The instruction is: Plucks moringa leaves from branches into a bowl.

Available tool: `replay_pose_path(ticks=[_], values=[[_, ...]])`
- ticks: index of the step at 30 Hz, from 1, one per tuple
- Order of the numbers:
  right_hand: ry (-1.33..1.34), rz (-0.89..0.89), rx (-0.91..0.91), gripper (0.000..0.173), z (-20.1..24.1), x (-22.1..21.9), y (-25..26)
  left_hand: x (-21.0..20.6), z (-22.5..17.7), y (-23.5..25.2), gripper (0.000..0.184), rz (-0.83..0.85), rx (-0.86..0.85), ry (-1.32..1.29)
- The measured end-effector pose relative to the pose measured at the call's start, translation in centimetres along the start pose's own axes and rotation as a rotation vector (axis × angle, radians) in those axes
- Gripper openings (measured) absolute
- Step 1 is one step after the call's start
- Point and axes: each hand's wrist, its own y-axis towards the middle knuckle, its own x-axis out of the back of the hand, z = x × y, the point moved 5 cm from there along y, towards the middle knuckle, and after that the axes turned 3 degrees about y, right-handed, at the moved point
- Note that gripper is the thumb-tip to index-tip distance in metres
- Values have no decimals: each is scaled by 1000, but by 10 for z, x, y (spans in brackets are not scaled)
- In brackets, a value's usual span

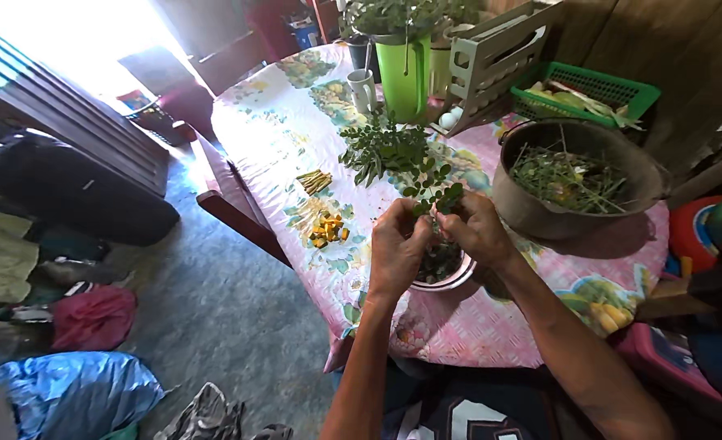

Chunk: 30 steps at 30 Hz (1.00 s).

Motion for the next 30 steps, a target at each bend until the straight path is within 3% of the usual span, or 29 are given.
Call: replay_pose_path(ticks=[6, 9, 13, 17, 20, 23, 26, 30], values=[[244, -16, -87, 19, -1, 21, -3, 15, 5, 1, 10, -24, 9, -56], [439, 9, -96, 24, 0, 15, 0, 15, 5, -1, 15, -13, 11, -125], [633, 49, -195, 18, -10, -2, 1, 14, 7, -3, 13, -13, -6, -149], [634, 46, -325, 23, -13, -13, -2, 15, 11, -4, 15, -31, 0, -190], [455, 71, -264, 18, -8, -12, -2, 15, 13, -6, 16, -74, 23, -251], [298, 45, -213, 33, -3, -8, -2, 14, 16, -8, 16, -119, 2, -309], [353, 39, -210, 17, -6, -9, -2, 10, 17, -7, 21, -148, 18, -375], [389, 34, -227, 34, -10, -10, 0, 7, 18, -6, 20, -156, 35, -356]])
